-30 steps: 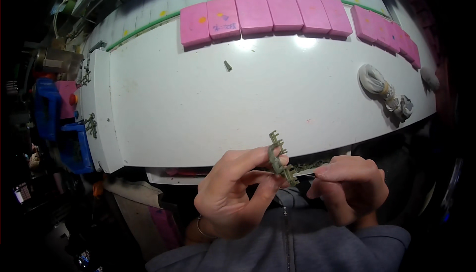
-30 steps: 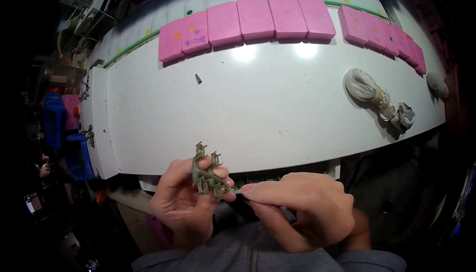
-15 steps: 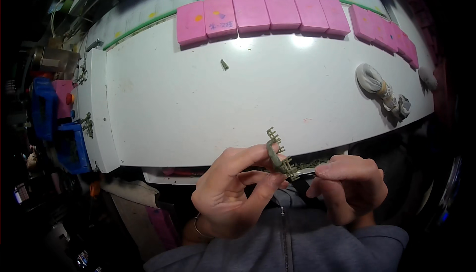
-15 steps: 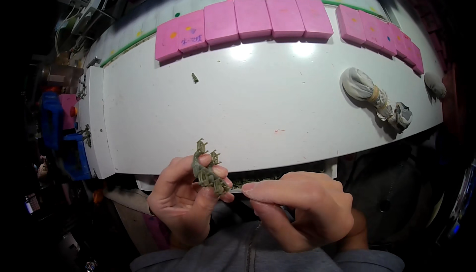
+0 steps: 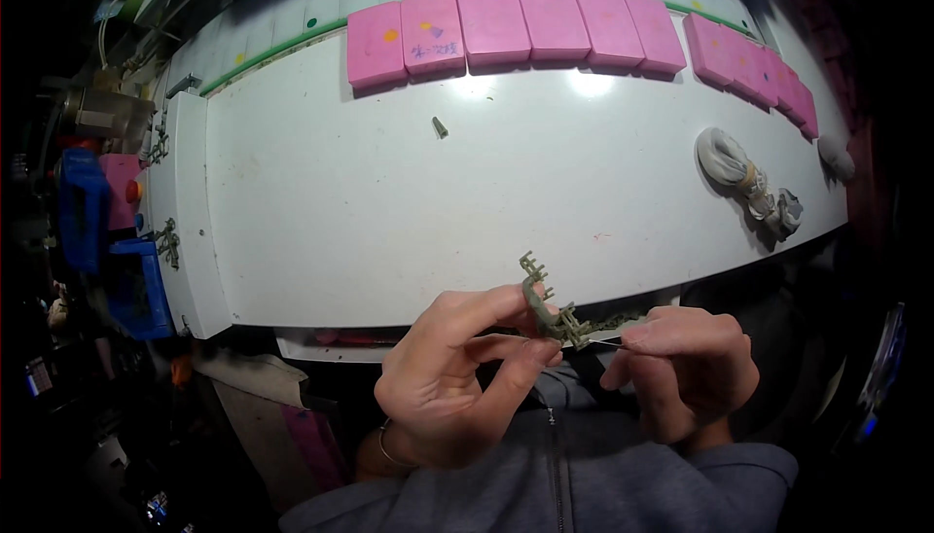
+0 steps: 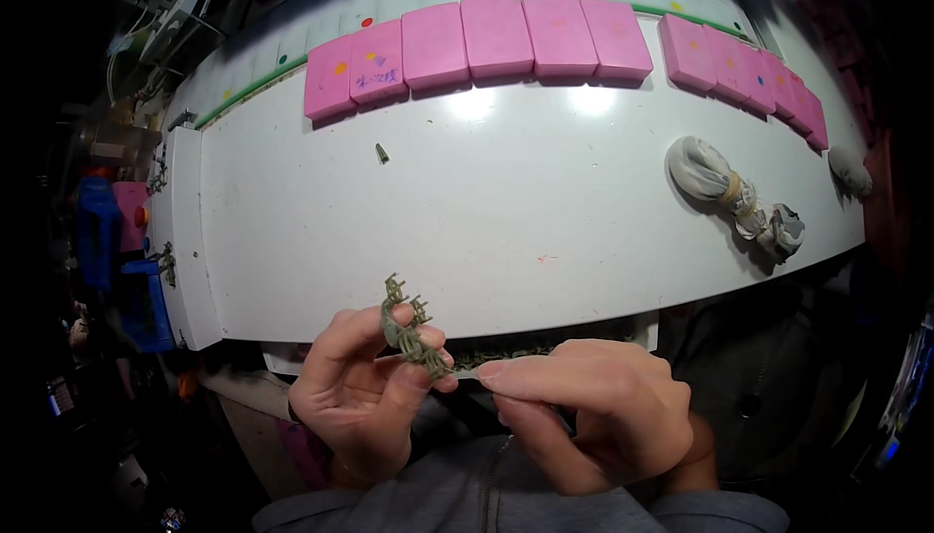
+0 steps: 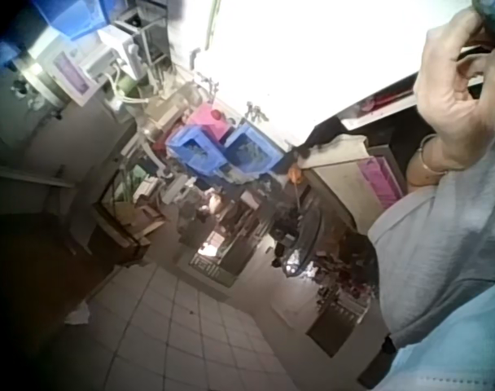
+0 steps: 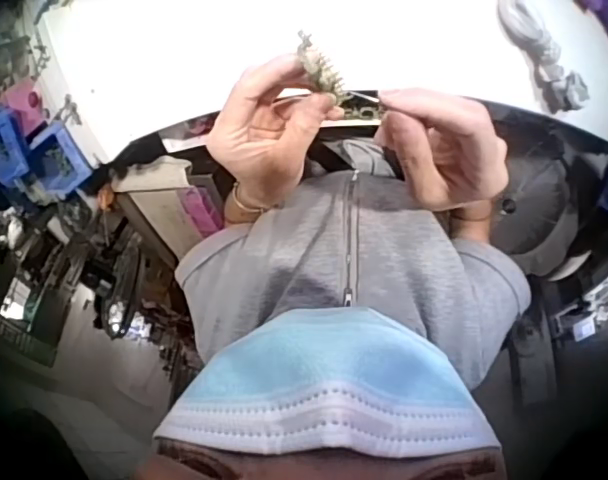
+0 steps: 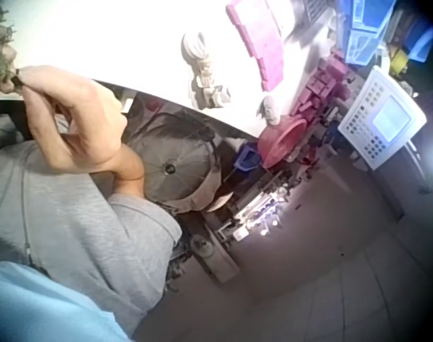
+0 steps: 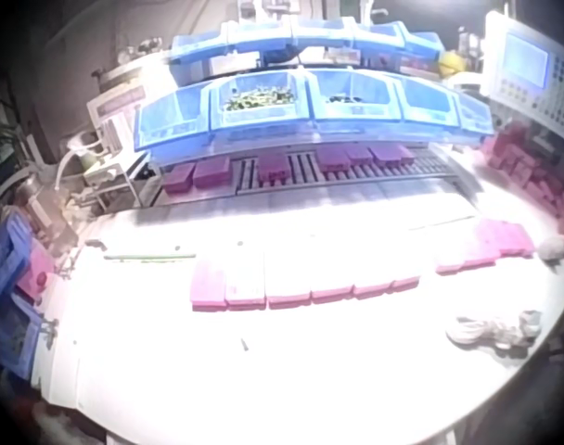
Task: The person cleans rubber molds with a cloth, inserts green wax patterns and yellow components into the molds, and secures the molds with rubber bands.
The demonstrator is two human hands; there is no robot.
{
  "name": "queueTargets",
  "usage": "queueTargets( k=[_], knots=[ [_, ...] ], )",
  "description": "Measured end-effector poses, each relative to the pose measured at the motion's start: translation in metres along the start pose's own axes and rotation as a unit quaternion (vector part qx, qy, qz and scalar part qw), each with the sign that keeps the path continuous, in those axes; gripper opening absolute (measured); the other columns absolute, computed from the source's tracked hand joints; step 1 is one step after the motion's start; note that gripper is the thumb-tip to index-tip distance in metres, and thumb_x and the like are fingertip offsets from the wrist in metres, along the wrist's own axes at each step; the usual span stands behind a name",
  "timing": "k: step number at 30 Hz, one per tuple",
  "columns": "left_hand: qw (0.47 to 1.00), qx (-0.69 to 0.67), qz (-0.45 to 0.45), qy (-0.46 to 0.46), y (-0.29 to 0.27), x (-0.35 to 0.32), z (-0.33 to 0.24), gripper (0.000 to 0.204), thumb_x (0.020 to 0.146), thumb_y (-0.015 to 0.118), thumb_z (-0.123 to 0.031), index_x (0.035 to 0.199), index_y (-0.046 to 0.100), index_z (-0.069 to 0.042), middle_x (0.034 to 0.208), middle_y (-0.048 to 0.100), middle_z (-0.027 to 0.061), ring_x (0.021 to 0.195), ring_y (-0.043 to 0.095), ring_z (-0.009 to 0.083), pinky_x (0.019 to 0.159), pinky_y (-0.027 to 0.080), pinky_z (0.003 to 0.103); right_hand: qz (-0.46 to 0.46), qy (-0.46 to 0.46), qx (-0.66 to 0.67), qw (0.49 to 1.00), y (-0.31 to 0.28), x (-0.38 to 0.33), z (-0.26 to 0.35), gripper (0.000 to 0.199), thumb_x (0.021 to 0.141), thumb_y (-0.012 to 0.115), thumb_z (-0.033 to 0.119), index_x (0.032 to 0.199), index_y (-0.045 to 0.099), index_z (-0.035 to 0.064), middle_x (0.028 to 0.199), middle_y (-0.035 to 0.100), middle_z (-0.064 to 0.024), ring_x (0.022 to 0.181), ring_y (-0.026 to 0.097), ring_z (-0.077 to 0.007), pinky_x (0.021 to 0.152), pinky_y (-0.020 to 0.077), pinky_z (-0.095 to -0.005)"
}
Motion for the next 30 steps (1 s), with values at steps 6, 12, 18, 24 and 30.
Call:
queueTargets(
  k=[6, 12, 18, 24, 30],
  knots=[
    [1.000, -0.008, -0.005, 0.013, 0.000, 0.000, 0.000, 0.032, 0.074, 0.060, 0.019, 0.105, 0.054, 0.015, 0.095, 0.058, 0.0190, 0.084, 0.064, 0.0203, 0.071, 0.058, 0.025, -0.009, 0.000, -0.002, 1.000, -0.003, -0.003, -0.001, 0.023, 0.075, 0.065, -0.009, 0.096, 0.057, -0.0025, 0.067, 0.063, -0.0108, 0.052, 0.060, -0.0162, 0.046, 0.0456, -0.0245],
    [1.000, 0.000, -0.006, 0.010, -0.002, 0.000, 0.001, 0.030, 0.074, 0.061, 0.018, 0.103, 0.054, 0.015, 0.094, 0.058, 0.0183, 0.082, 0.064, 0.0186, 0.069, 0.057, 0.024, -0.019, -0.004, 0.004, 1.000, -0.005, -0.005, -0.002, 0.024, 0.076, 0.064, -0.008, 0.098, 0.056, -0.0020, 0.071, 0.064, -0.0120, 0.053, 0.061, -0.0161, 0.047, 0.0467, -0.0245],
    [0.996, -0.037, 0.040, -0.069, 0.005, 0.000, 0.001, 0.035, 0.075, 0.061, 0.016, 0.109, 0.051, 0.014, 0.093, 0.059, 0.0179, 0.081, 0.064, 0.0186, 0.068, 0.057, 0.025, -0.021, 0.012, 0.005, 1.000, -0.005, -0.009, -0.003, 0.023, 0.077, 0.063, -0.009, 0.098, 0.055, -0.0019, 0.080, 0.065, -0.0140, 0.055, 0.062, -0.0157, 0.049, 0.0482, -0.0248],
    [0.962, -0.153, -0.017, -0.225, 0.005, -0.001, 0.021, 0.030, 0.076, 0.064, 0.004, 0.104, 0.053, 0.010, 0.077, 0.062, 0.0196, 0.061, 0.061, 0.0199, 0.048, 0.050, 0.026, -0.025, -0.002, 0.010, 1.000, -0.007, -0.011, -0.005, 0.024, 0.077, 0.061, -0.011, 0.099, 0.053, -0.0033, 0.085, 0.065, -0.0156, 0.056, 0.062, -0.0157, 0.049, 0.0483, -0.0249],
    [0.945, -0.175, -0.002, -0.277, 0.003, -0.003, 0.027, 0.036, 0.076, 0.066, -0.004, 0.106, 0.051, 0.011, 0.077, 0.062, 0.0209, 0.060, 0.061, 0.0204, 0.050, 0.050, 0.026, -0.031, -0.004, 0.019, 0.999, -0.008, -0.013, -0.011, 0.023, 0.078, 0.058, -0.012, 0.099, 0.051, -0.0062, 0.086, 0.065, -0.0180, 0.057, 0.063, -0.0159, 0.049, 0.0484, -0.0243]
  ],
)
Point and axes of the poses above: each hand's wrist, its own x-axis towards the middle knuckle, its own y-axis out of the palm, z = x × y, the point moved 8 cm from there along x, towards the middle knuckle
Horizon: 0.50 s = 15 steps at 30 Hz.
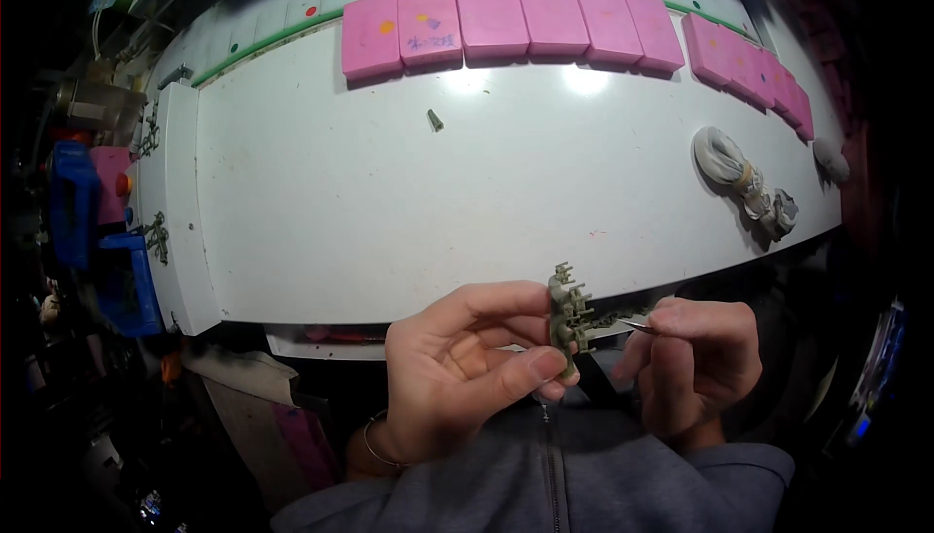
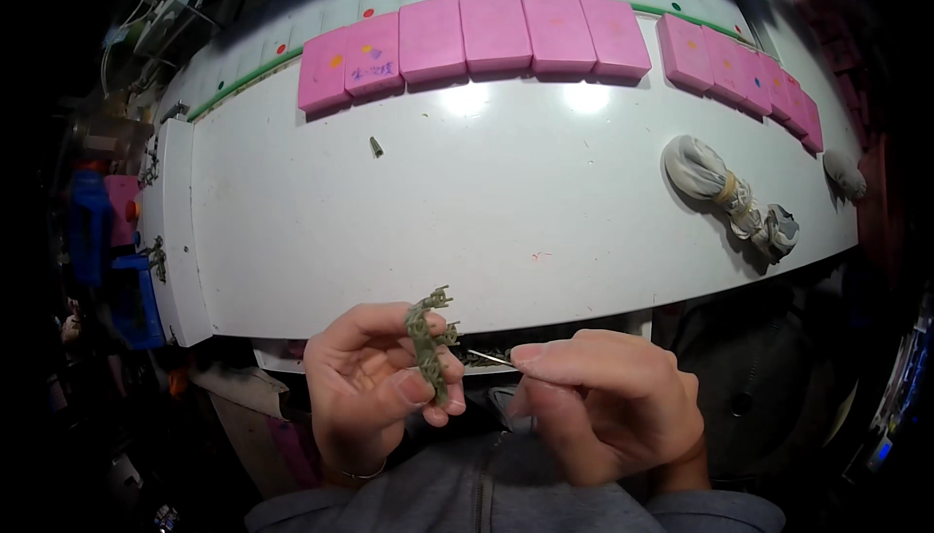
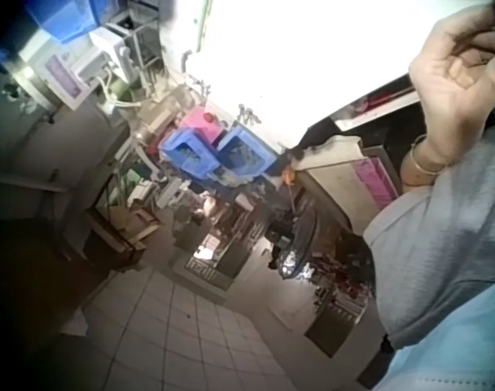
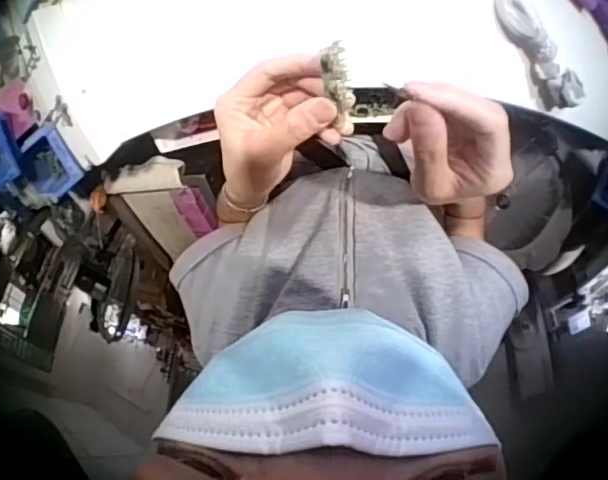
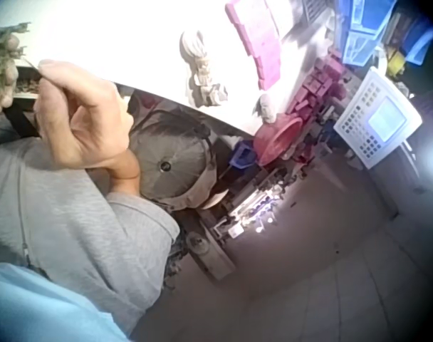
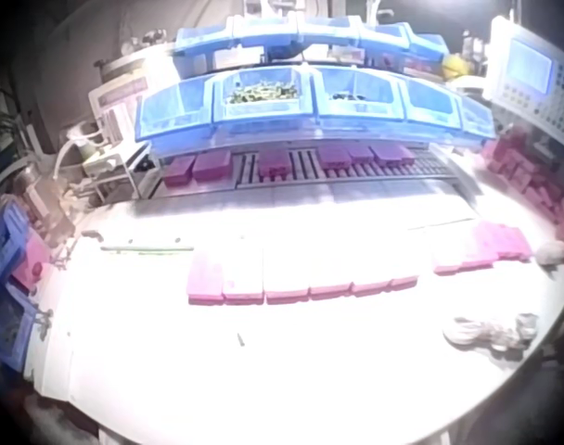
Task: The person cleans rubber molds with a cloth, inserts green wax patterns and yellow components into the molds, and secures the molds with rubber bands.
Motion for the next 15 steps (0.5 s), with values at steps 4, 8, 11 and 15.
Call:
queueTargets(
  k=[4, 8, 11, 15],
  knots=[
    [0.990, -0.066, 0.122, -0.002, 0.0063, 0.0007, 0.0019, 0.035, 0.081, 0.061, 0.007, 0.114, 0.049, 0.012, 0.094, 0.061, 0.0209, 0.082, 0.064, 0.0220, 0.069, 0.056, 0.029, -0.010, 0.009, 0.010, 1.000, -0.0018, -0.0001, -0.0023, 0.020, 0.080, 0.056, -0.012, 0.099, 0.050, -0.0082, 0.076, 0.064, -0.0187, 0.057, 0.063, -0.0150, 0.048, 0.0487, -0.0230],
    [1.000, -0.009, 0.020, -0.005, 0.0051, 0.0012, -0.0004, 0.037, 0.077, 0.063, -0.003, 0.109, 0.050, 0.011, 0.078, 0.062, 0.0215, 0.060, 0.062, 0.0209, 0.051, 0.050, 0.026, -0.011, 0.019, 0.004, 1.000, -0.0010, 0.0013, -0.0036, 0.019, 0.081, 0.055, -0.011, 0.099, 0.050, -0.0091, 0.068, 0.062, -0.0173, 0.057, 0.063, -0.0148, 0.048, 0.0492, -0.0225],
    [1.000, -0.009, 0.030, -0.003, 0.0060, 0.0042, 0.0017, 0.036, 0.077, 0.063, -0.003, 0.108, 0.051, 0.011, 0.079, 0.062, 0.0220, 0.060, 0.062, 0.0214, 0.050, 0.050, 0.026, -0.015, 0.017, -0.005, 1.000, -0.0029, 0.0015, -0.0049, 0.019, 0.081, 0.055, -0.012, 0.099, 0.050, -0.0092, 0.069, 0.063, -0.0172, 0.057, 0.063, -0.0150, 0.049, 0.0499, -0.0227],
    [0.999, -0.026, 0.034, -0.007, 0.0016, 0.0036, 0.0030, 0.035, 0.077, 0.063, -0.003, 0.108, 0.052, 0.011, 0.080, 0.063, 0.0227, 0.059, 0.062, 0.0218, 0.049, 0.050, 0.025, -0.016, 0.011, 0.009, 1.000, -0.0030, 0.0020, -0.0049, 0.018, 0.081, 0.055, -0.011, 0.099, 0.050, -0.0095, 0.069, 0.062, -0.0175, 0.057, 0.063, -0.0150, 0.049, 0.0503, -0.0230]
  ],
)
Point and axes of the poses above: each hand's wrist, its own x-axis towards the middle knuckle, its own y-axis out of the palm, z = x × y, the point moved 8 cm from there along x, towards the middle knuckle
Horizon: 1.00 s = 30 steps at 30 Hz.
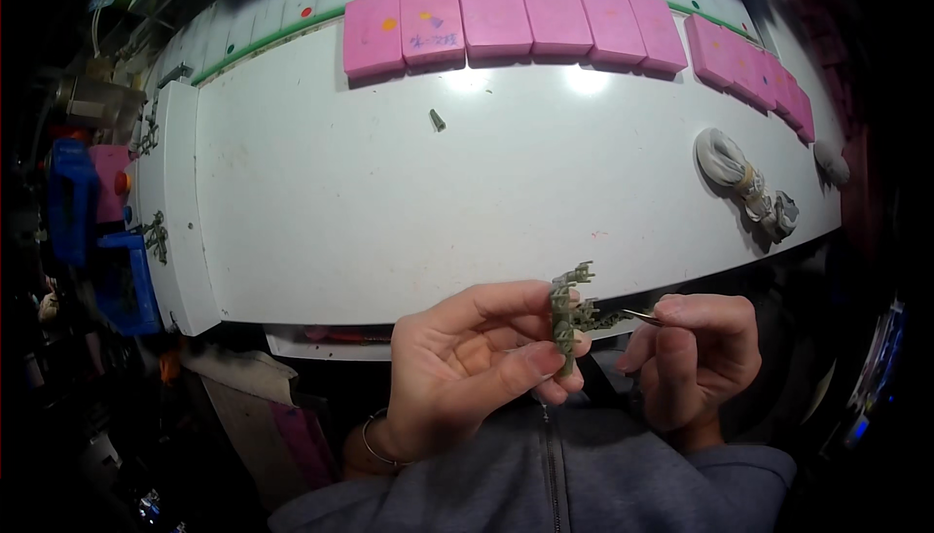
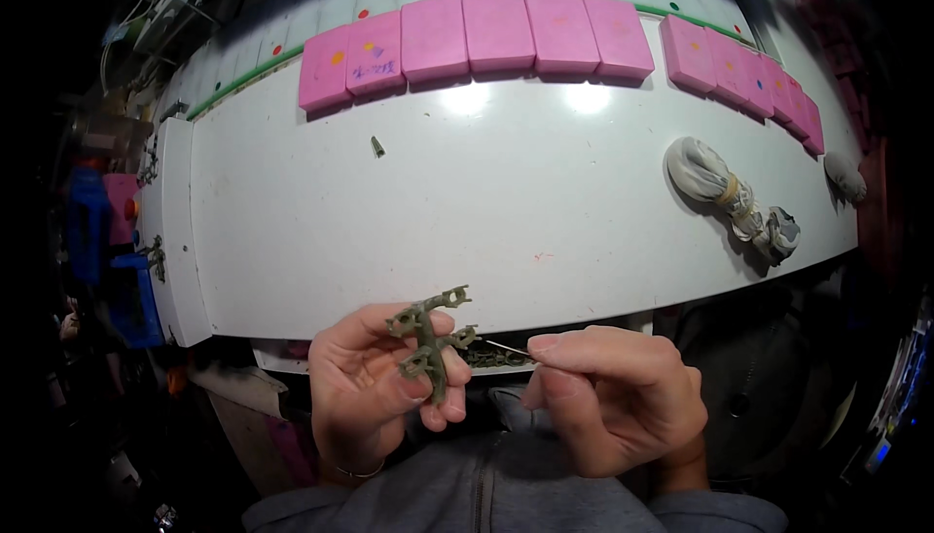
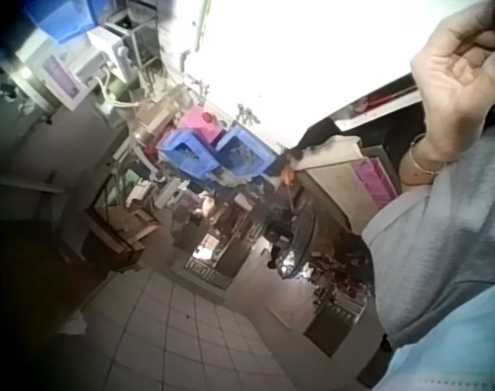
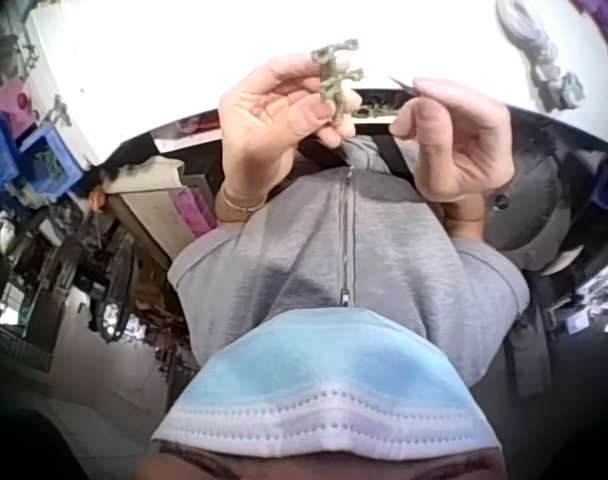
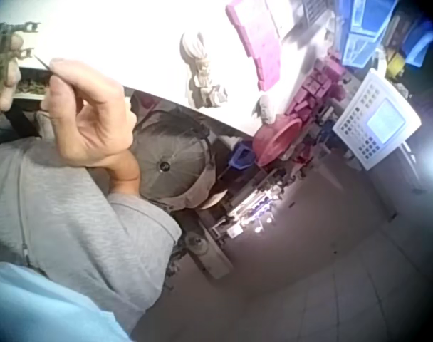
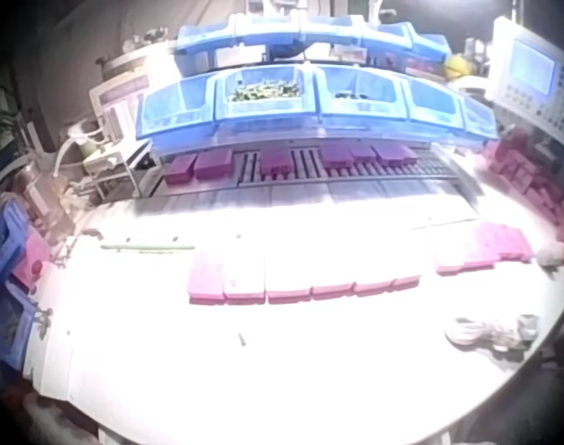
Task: The person cleans rubber molds with a cloth, inserts green wax patterns and yellow components into the molds, and secures the molds with rubber bands.
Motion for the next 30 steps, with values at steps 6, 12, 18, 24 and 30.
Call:
queueTargets(
  k=[6, 12, 18, 24, 30],
  knots=[
    [0.986, -0.072, 0.131, -0.072, 0.008, -0.003, 0.004, 0.036, 0.087, 0.056, -0.003, 0.119, 0.049, 0.011, 0.098, 0.062, 0.0188, 0.079, 0.062, 0.0186, 0.068, 0.052, 0.026, -0.017, -0.019, 0.006, 1.000, -0.004, -0.003, -0.001, 0.017, 0.082, 0.054, -0.010, 0.099, 0.049, -0.0098, 0.068, 0.061, -0.0188, 0.056, 0.062, -0.0154, 0.049, 0.0504, -0.0246],
    [0.972, -0.135, 0.153, -0.115, 0.018, -0.005, 0.010, 0.028, 0.084, 0.060, -0.011, 0.103, 0.056, 0.010, 0.075, 0.056, 0.0159, 0.051, 0.047, 0.0125, 0.043, 0.036, 0.021, -0.047, -0.023, 0.016, 0.998, -0.007, -0.006, -0.002, 0.013, 0.084, 0.053, -0.008, 0.096, 0.048, -0.0092, 0.063, 0.059, -0.0156, 0.050, 0.058, -0.0143, 0.045, 0.0470, -0.0239],
    [0.952, -0.190, 0.225, -0.087, 0.024, -0.008, 0.012, 0.020, 0.090, 0.053, -0.012, 0.105, 0.062, -0.001, 0.075, 0.051, 0.0103, 0.050, 0.042, 0.0111, 0.045, 0.035, 0.020, -0.045, -0.023, 0.008, 0.999, -0.010, -0.006, -0.002, 0.012, 0.084, 0.053, -0.007, 0.096, 0.049, -0.0081, 0.062, 0.058, -0.0143, 0.050, 0.058, -0.0137, 0.045, 0.0467, -0.0232],
    [0.917, -0.247, 0.297, -0.101, 0.033, -0.008, 0.012, 0.038, 0.088, 0.059, -0.034, 0.108, 0.062, -0.001, 0.078, 0.052, 0.0092, 0.060, 0.044, 0.0128, 0.048, 0.035, 0.021, -0.032, -0.007, -0.006, 0.999, -0.009, -0.006, -0.004, 0.012, 0.084, 0.053, -0.007, 0.096, 0.049, -0.0070, 0.063, 0.059, -0.0141, 0.051, 0.058, -0.0132, 0.046, 0.0471, -0.0230],
    [0.917, -0.236, 0.281, -0.156, 0.035, -0.009, 0.016, 0.040, 0.086, 0.062, -0.036, 0.104, 0.064, 0.001, 0.076, 0.051, 0.0086, 0.059, 0.043, 0.0135, 0.048, 0.034, 0.022, -0.038, 0.003, -0.012, 0.999, -0.010, -0.006, -0.006, 0.012, 0.085, 0.053, -0.006, 0.096, 0.049, -0.0071, 0.065, 0.059, -0.0145, 0.051, 0.059, -0.0130, 0.046, 0.0473, -0.0229]
  ],
)
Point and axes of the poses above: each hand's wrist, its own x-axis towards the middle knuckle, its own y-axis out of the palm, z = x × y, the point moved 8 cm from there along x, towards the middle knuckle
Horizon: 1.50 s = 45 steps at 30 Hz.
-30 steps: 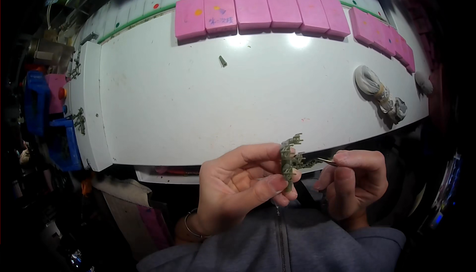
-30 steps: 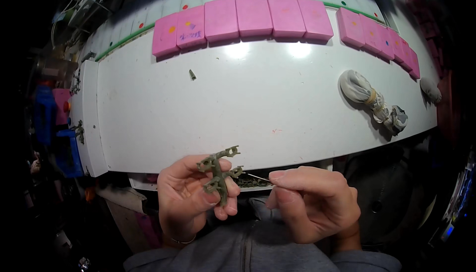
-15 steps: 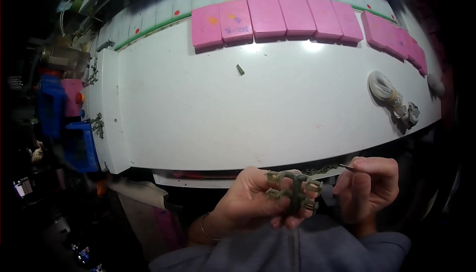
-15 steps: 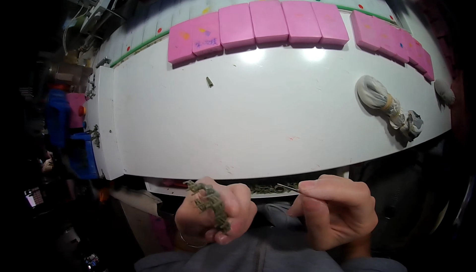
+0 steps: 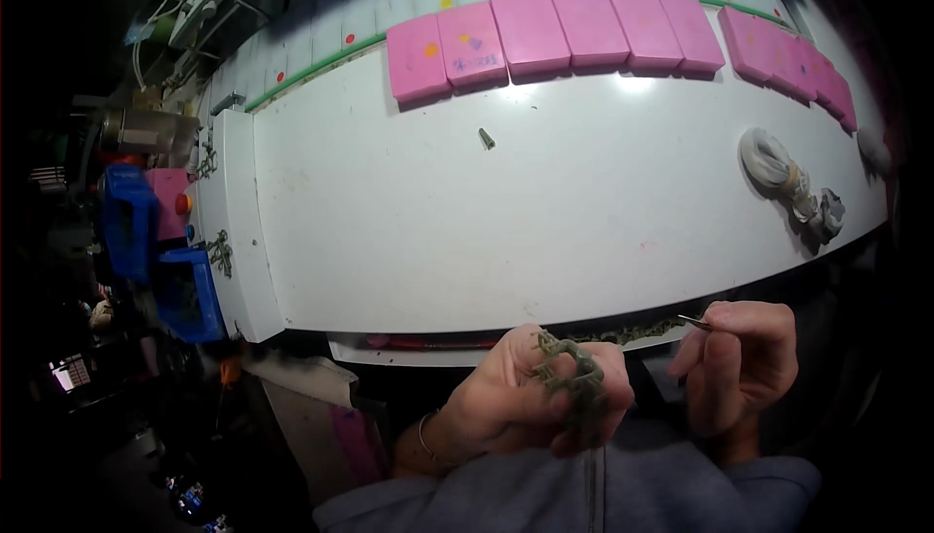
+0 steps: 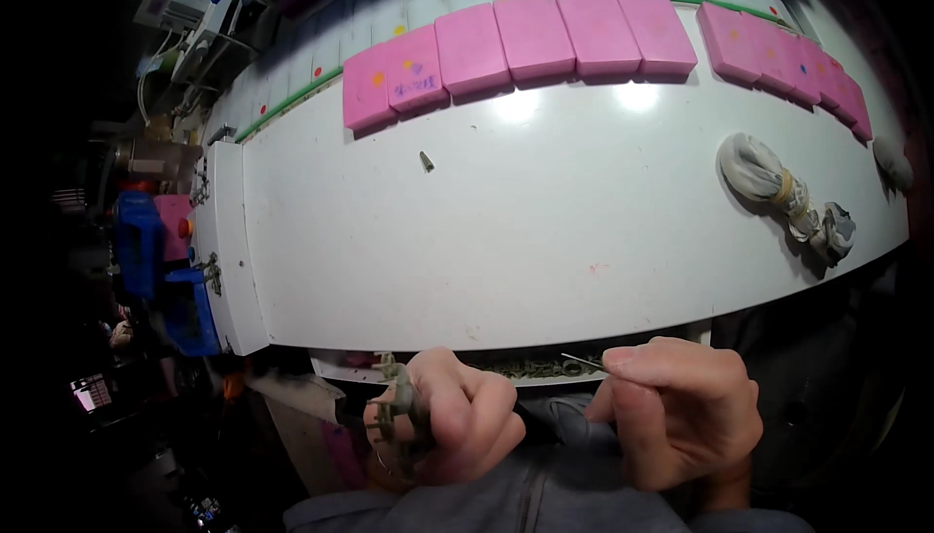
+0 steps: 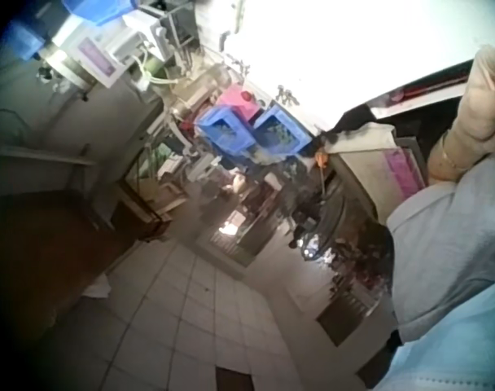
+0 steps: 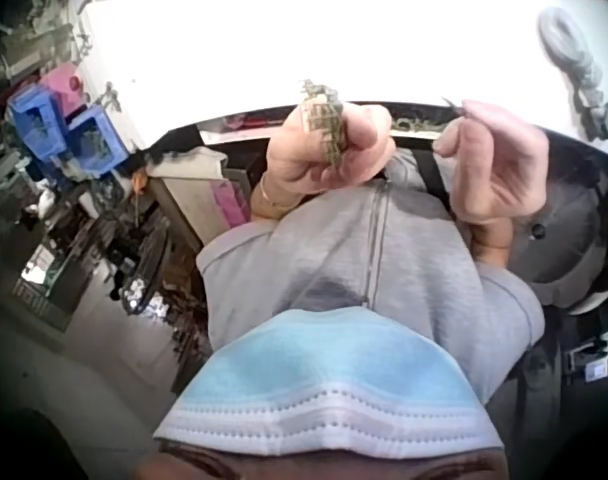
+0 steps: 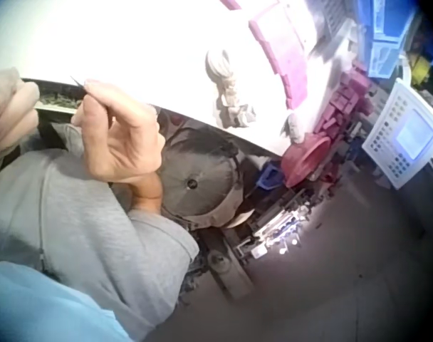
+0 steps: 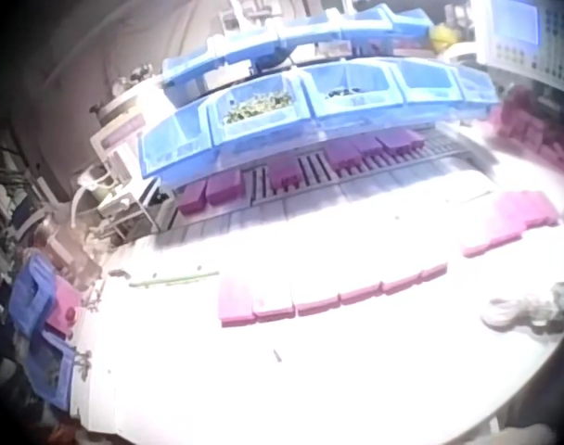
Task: The person cleans rubber molds with a cloth, inserts green wax patterns and yellow components into the molds, and secures the molds with rubber bands.
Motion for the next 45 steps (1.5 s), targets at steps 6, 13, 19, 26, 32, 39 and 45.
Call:
queueTargets(
  k=[6, 13, 19, 26, 32, 39, 45],
  knots=[
    [0.998, -0.018, -0.013, 0.053, 0.000, 0.004, -0.002, 0.029, 0.087, 0.060, -0.022, 0.101, 0.064, 0.003, 0.072, 0.051, 0.0099, 0.052, 0.041, 0.0129, 0.043, 0.032, 0.021, 0.003, 0.009, 0.014, 1.000, -0.001, 0.000, -0.001, 0.012, 0.085, 0.052, -0.006, 0.097, 0.048, -0.0074, 0.068, 0.060, -0.0150, 0.053, 0.059, -0.0128, 0.047, 0.0481, -0.0229],
    [0.997, -0.012, -0.032, 0.068, -0.005, 0.003, -0.003, 0.027, 0.084, 0.058, -0.015, 0.101, 0.062, 0.005, 0.073, 0.053, 0.0108, 0.053, 0.042, 0.0113, 0.043, 0.032, 0.019, -0.002, 0.008, -0.001, 1.000, -0.002, -0.002, -0.001, 0.013, 0.084, 0.053, -0.007, 0.097, 0.050, -0.0079, 0.073, 0.061, -0.0153, 0.055, 0.060, -0.0130, 0.049, 0.0496, -0.0226],
    [0.998, -0.005, 0.012, 0.068, -0.008, 0.003, -0.003, 0.027, 0.092, 0.047, -0.017, 0.108, 0.057, 0.003, 0.081, 0.053, 0.0073, 0.056, 0.041, 0.0058, 0.047, 0.035, 0.015, -0.006, 0.013, 0.010, 1.000, -0.001, -0.002, -0.003, 0.013, 0.084, 0.054, -0.007, 0.097, 0.050, -0.0078, 0.077, 0.062, -0.0161, 0.058, 0.061, -0.0130, 0.051, 0.0503, -0.0227],
    [0.994, -0.017, 0.081, 0.076, -0.002, 0.003, -0.003, 0.031, 0.097, 0.039, -0.021, 0.114, 0.052, 0.001, 0.085, 0.050, 0.0054, 0.059, 0.041, 0.0039, 0.052, 0.037, 0.012, 0.005, 0.017, 0.030, 0.999, 0.001, 0.000, -0.002, 0.014, 0.083, 0.054, -0.008, 0.097, 0.052, -0.0077, 0.081, 0.063, -0.0175, 0.059, 0.062, -0.0129, 0.051, 0.0505, -0.0220],
    [0.992, -0.026, 0.102, 0.071, 0.001, 0.005, -0.004, 0.031, 0.098, 0.038, -0.020, 0.114, 0.052, 0.002, 0.086, 0.051, 0.0052, 0.059, 0.041, 0.0034, 0.053, 0.038, 0.012, 0.013, 0.000, 0.016, 1.000, 0.002, 0.000, -0.003, 0.014, 0.082, 0.055, -0.009, 0.096, 0.053, -0.0081, 0.086, 0.064, -0.0168, 0.059, 0.063, -0.0129, 0.052, 0.0515, -0.0219],
    [0.993, 0.029, -0.009, 0.111, -0.009, 0.006, -0.011, 0.026, 0.092, 0.046, -0.013, 0.110, 0.054, 0.004, 0.083, 0.051, 0.0058, 0.059, 0.041, 0.0053, 0.047, 0.033, 0.015, 0.012, 0.002, 0.015, 1.000, 0.003, 0.002, -0.004, 0.015, 0.082, 0.055, -0.009, 0.097, 0.053, -0.0083, 0.086, 0.064, -0.0165, 0.059, 0.062, -0.0126, 0.052, 0.0515, -0.0217],
    [0.962, 0.098, -0.151, 0.206, -0.011, -0.004, -0.026, 0.033, 0.087, 0.053, -0.010, 0.115, 0.050, 0.008, 0.084, 0.051, 0.0111, 0.063, 0.044, 0.0104, 0.045, 0.031, 0.014, 0.007, 0.012, 0.018, 1.000, 0.001, 0.001, -0.010, 0.014, 0.082, 0.055, -0.009, 0.096, 0.053, -0.0085, 0.086, 0.064, -0.0168, 0.058, 0.062, -0.0121, 0.053, 0.0510, -0.0213]
  ],
)
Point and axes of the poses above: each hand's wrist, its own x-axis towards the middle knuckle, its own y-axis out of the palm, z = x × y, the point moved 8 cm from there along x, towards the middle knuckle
